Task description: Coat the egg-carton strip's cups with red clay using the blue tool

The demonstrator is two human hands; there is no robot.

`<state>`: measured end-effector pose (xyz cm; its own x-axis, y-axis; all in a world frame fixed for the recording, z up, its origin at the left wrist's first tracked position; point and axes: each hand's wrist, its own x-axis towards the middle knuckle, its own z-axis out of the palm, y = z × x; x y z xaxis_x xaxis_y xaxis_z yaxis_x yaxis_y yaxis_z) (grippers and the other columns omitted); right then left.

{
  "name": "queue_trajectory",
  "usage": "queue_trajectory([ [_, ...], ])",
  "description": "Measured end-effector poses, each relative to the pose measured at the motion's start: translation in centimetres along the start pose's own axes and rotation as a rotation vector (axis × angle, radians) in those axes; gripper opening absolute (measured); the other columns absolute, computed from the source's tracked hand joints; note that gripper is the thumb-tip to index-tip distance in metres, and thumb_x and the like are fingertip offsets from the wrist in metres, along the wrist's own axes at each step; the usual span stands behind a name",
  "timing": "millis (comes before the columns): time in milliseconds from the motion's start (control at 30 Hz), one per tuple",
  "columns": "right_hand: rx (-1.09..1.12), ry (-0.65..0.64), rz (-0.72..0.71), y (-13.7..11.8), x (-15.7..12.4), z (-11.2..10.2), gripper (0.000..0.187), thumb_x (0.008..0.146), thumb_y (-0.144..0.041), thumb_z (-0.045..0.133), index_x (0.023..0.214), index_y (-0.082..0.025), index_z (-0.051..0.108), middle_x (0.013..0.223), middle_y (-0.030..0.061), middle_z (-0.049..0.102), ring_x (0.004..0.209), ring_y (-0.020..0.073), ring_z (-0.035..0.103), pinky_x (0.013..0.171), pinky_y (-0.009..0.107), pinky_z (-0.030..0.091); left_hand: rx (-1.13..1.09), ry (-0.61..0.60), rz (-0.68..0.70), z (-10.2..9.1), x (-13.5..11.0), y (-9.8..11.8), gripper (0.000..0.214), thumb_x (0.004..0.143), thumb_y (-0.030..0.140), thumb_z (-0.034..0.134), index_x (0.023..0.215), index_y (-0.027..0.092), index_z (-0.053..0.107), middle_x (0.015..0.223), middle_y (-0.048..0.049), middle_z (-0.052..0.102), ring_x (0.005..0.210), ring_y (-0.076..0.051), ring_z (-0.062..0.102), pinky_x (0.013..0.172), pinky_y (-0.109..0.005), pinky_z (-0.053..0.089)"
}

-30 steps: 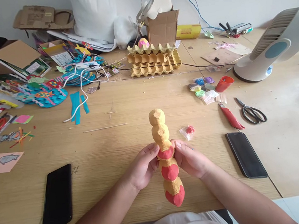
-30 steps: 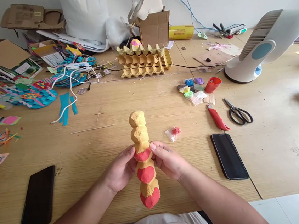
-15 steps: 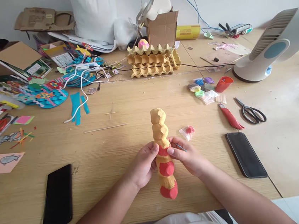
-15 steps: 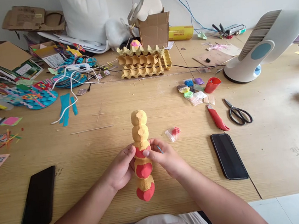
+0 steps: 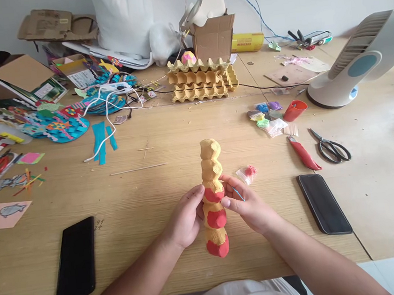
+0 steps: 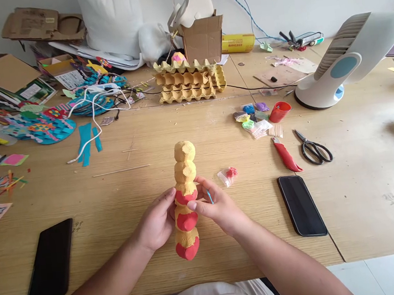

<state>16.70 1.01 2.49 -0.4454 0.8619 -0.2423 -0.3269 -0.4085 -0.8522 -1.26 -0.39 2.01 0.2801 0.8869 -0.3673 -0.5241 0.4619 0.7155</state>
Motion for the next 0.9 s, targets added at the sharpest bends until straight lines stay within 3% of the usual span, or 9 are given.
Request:
queue_trajectory([
  [267,0.009,0.021,0.004,-0.61,-0.21,0.43,0.044,0.076,-0.035,0.087,0.114,-0.026,0.065,0.104,0.0025,0.067,0.105,0.0228,0.06,0.094,0.036,0.047,0.016,0.003,-0.003,0.13,-0.24,-0.14,0.024,0.092,0.041,0.068,0.088,0.018,0.076,0.085,-0.0047,0.073,0.076,-0.016,0.065,0.069,-0.025,0.049],
  [533,0.079,0.039,0.047,-0.5,-0.24,0.38,0.042,0.075,-0.034,0.088,0.109,-0.025,0.065,0.103,0.0027,0.069,0.103,0.0226,0.061,0.096,0.038,0.045,0.033,0.013,-0.01,0.13,-0.24,-0.17,0.025,0.092,0.041,0.069,0.085,0.017,0.074,0.079,-0.0038,0.07,0.072,-0.015,0.061,0.066,-0.026,0.047],
  [900,0.129,0.036,0.06,-0.8,-0.23,0.62,0.046,0.074,-0.037,0.089,0.11,-0.023,0.065,0.104,0.0035,0.07,0.102,0.0217,0.063,0.097,0.038,0.046,-0.043,-0.018,-0.081,0.31,0.03,0.08,0.035,0.094,0.046,0.064,0.104,0.015,0.077,0.097,-0.0095,0.075,0.089,-0.02,0.065,0.078,-0.028,0.051],
])
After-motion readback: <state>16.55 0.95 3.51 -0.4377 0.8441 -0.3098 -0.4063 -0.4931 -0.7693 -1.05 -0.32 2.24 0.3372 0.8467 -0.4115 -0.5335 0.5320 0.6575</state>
